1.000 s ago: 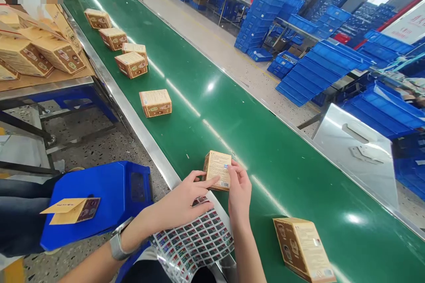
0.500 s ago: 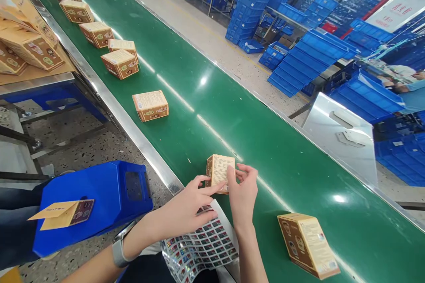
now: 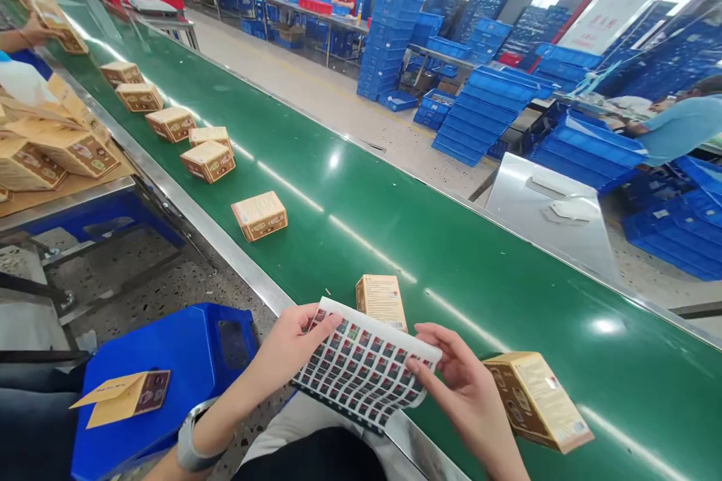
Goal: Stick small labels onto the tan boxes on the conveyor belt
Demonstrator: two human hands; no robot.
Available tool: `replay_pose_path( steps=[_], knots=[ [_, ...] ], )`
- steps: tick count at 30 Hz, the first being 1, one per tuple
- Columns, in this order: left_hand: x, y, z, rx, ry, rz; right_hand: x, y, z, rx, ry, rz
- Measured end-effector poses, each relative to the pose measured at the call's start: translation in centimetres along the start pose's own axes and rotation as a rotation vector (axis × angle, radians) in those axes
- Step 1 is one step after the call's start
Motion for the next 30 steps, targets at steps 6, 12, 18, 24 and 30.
replay_pose_path(
  steps=[6, 12, 18, 24, 30],
  knots=[
    [-4.6, -1.7, -1.9, -0.352, -0.817, 0.553, 1.0, -0.9, -1.3, -0.070, -0.094, 0.117],
    [-6.1, -6.7, -2.6, -0.019, -1.082, 0.638, 1.9, 0.4, -2.9, -0.031, -0.166, 0.126],
    [-6.6, -7.3, -2.3, 0.203, -0.820, 0.681, 2.5, 3.0, -3.7, 0.038, -0.025, -0.092],
    [-7.7, -7.7, -2.7, 0.252, -0.673, 0.836, 2.1, 3.4, -4.2, -0.019, 0.199, -0.278],
    [-7.4, -7.6, -2.5, 0.262, -0.557, 0.825, 1.8, 3.4, -4.0, -0.015, 0.300, -0.343]
  ],
)
Point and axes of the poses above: each hand's wrist, its own z-axis towards the middle knuckle, its own y-axis out of the back of the hand, x = y × z, the point moved 2 cm from there along z, towards the middle knuckle, and after that the axes turned 14 degrees about -x, right-handed, at the moved point
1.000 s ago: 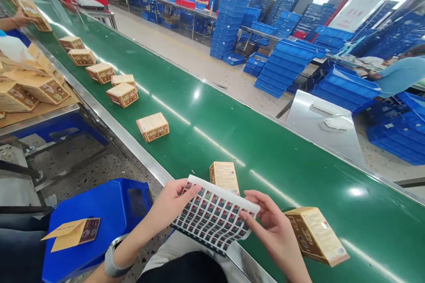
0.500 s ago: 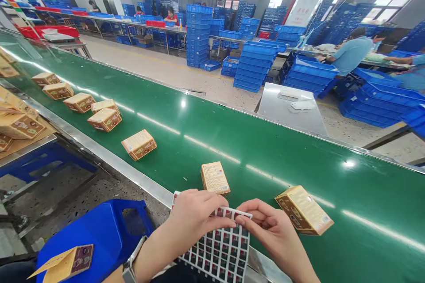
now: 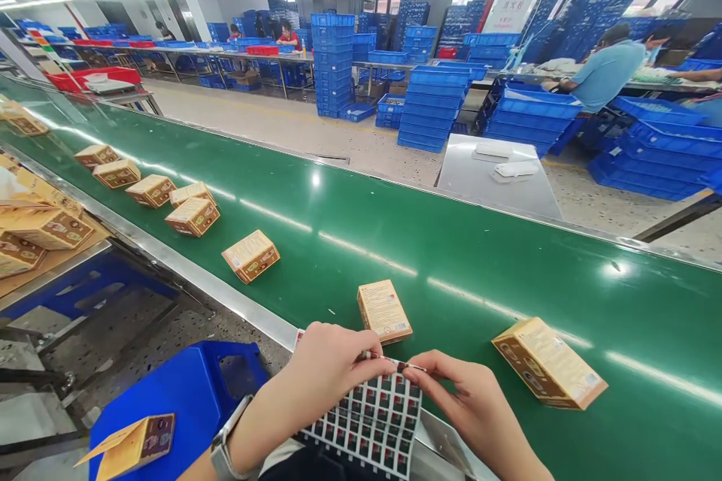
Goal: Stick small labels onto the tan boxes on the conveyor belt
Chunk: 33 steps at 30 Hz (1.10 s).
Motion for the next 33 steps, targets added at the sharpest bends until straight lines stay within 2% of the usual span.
replay_pose_path(
  steps=[5, 10, 13, 16, 21, 26, 30, 33],
  knots=[
    [0.4, 0.5, -0.3, 0.066, 0.077, -0.100, 0.1, 0.0, 0.4, 0.038, -0.004, -0.018],
    [0.8, 0.7, -0.5, 0.008, 0.253, -0.123, 0.4, -1.0, 0.9, 0.086, -0.022, -0.010],
    [1.2, 0.6, -0.7, -0.018, 0.304, -0.159, 0.4, -1.9, 1.2, 0.113, -0.080, 0.041],
    [1.6, 0.6, -0.9, -0.018, 0.303, -0.193, 0.4, -3.0, 1.7, 0.121, -0.122, 0.080],
    [2.3, 1.0, -1.2, -0.024, 0.305, -0.211, 0.8, -4.3, 2.2, 0.171, -0.067, 0.077],
    [2.8, 1.7, -1.5, 0.033, 0.307, -0.258, 0.9, -5.0, 2.5, 0.144, -0.047, 0.071],
    [3.4, 1.6, -1.7, 0.015, 0.319, -0.257, 0.6, -4.6, 2.7, 0.148, -0.042, 0.022],
    [4.1, 1.2, -1.9, -0.021, 0.327, -0.222, 0.4, -3.3, 2.8, 0.073, -0.024, -0.052]
  ],
)
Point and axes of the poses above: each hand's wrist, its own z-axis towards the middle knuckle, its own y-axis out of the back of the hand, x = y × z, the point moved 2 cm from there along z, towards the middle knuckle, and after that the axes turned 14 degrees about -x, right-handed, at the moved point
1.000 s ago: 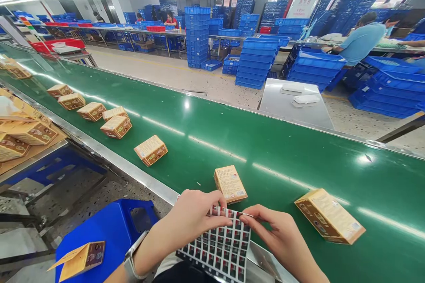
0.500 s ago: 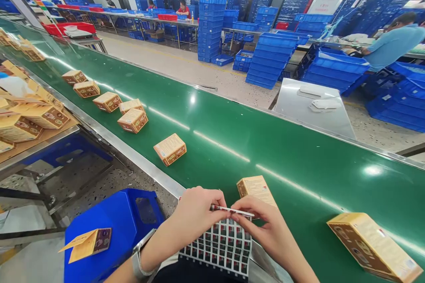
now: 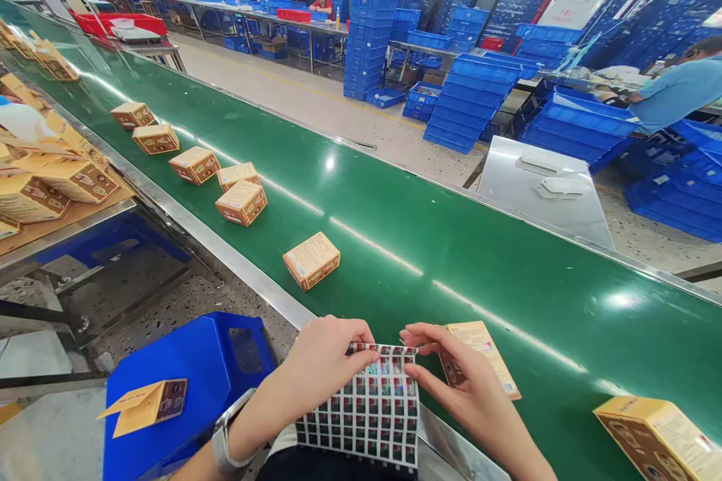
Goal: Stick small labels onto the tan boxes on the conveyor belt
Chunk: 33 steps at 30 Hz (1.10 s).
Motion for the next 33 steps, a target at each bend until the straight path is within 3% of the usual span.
replay_pose_path(
  steps=[3, 7, 13, 16, 19, 22, 25, 29, 33],
  knots=[
    [0.6, -0.1, 0.0, -0.019, -0.016, 0.014, 0.1, 1.0, 0.1, -0.056, 0.113, -0.101],
    [1.1, -0.2, 0.0, -0.042, -0.052, 0.021, 0.4, 0.5, 0.1, -0.061, 0.251, -0.185],
    [1.4, -0.5, 0.1, -0.037, -0.032, 0.016, 0.8, -0.4, -0.4, -0.060, 0.255, -0.187],
    [2.5, 0.5, 0.2, -0.056, -0.004, 0.002, 0.1, -0.4, -0.6, -0.031, 0.101, -0.064],
    [5.1, 2.4, 0.6, -0.148, -0.076, -0.042, -2.0, -1.5, 0.0, -0.154, -0.163, 0.230],
    [8.5, 3.7, 1.5, -0.179, -0.179, -0.103, -4.1, -4.4, 1.6, -0.265, -0.369, 0.580],
    [10.3, 3.2, 2.0, -0.075, -0.253, -0.124, -4.9, -7.9, 4.0, -0.287, -0.459, 0.788],
    [9.2, 1.0, 1.2, -0.023, -0.330, -0.134, -4.6, -10.7, 6.7, -0.373, -0.483, 0.879],
    [7.5, -0.8, 0.0, -0.020, -0.374, -0.101, -5.0, -11.8, 6.8, -0.464, -0.619, 0.832]
  ],
)
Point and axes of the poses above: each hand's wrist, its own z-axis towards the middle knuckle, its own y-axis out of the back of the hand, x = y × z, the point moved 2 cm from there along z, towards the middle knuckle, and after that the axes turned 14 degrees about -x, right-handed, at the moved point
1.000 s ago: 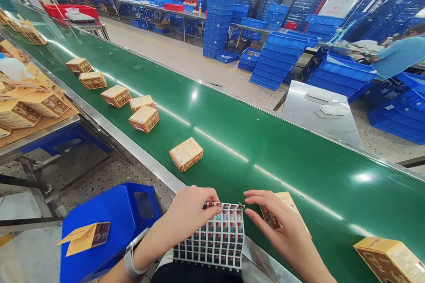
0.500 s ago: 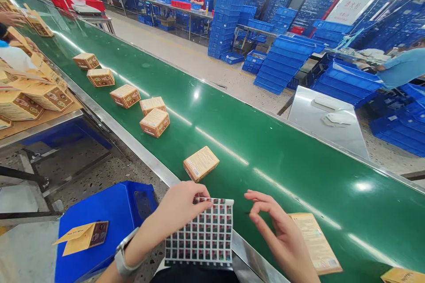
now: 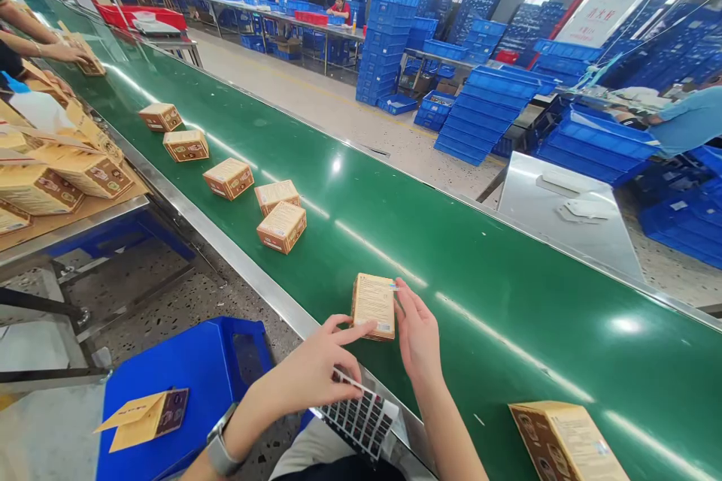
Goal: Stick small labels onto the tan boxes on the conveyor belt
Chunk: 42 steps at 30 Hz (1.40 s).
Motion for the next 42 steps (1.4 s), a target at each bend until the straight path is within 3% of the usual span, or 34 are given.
replay_pose_path(
  steps=[4, 9, 17, 20, 23, 28, 32, 37, 40, 42],
  knots=[
    [-0.5, -1.0, -0.2, 0.030, -0.051, 0.037, -1.2, 1.3, -0.9, -0.136, -0.035, -0.054],
    [-0.7, -1.8, -0.2, 0.063, -0.117, 0.069, -1.2, 2.5, -1.9, -0.171, -0.020, -0.040],
    [-1.4, -3.3, 0.0, 0.233, -0.089, 0.078, -0.3, 3.5, -3.0, -0.281, 0.135, -0.130],
    [-1.5, -3.8, -0.2, 0.247, -0.093, 0.073, -0.3, 3.8, -3.4, -0.326, 0.179, -0.192],
    [-1.6, -4.6, -0.4, 0.226, -0.126, 0.086, 0.3, 4.4, -3.5, -0.344, 0.264, -0.301],
    [-2.2, -6.1, -0.4, 0.204, -0.240, 0.099, 2.3, 6.2, -2.4, -0.331, 0.337, -0.697],
    [-2.7, -6.0, 0.0, 0.195, -0.199, 0.065, 3.5, 7.6, -0.9, -0.254, 0.365, -0.804],
    [-2.9, -2.5, 0.8, 0.032, 0.173, -0.109, 6.5, 8.7, -2.5, -0.153, 0.584, -0.887],
    [-3.0, -0.3, 1.3, 0.008, 0.343, -0.050, 8.5, 7.9, -5.2, 0.186, 0.791, -0.883],
    [-3.3, 0.5, 1.5, 0.012, 0.368, -0.010, 9.2, 7.1, -6.8, 0.403, 0.961, -0.868]
  ],
)
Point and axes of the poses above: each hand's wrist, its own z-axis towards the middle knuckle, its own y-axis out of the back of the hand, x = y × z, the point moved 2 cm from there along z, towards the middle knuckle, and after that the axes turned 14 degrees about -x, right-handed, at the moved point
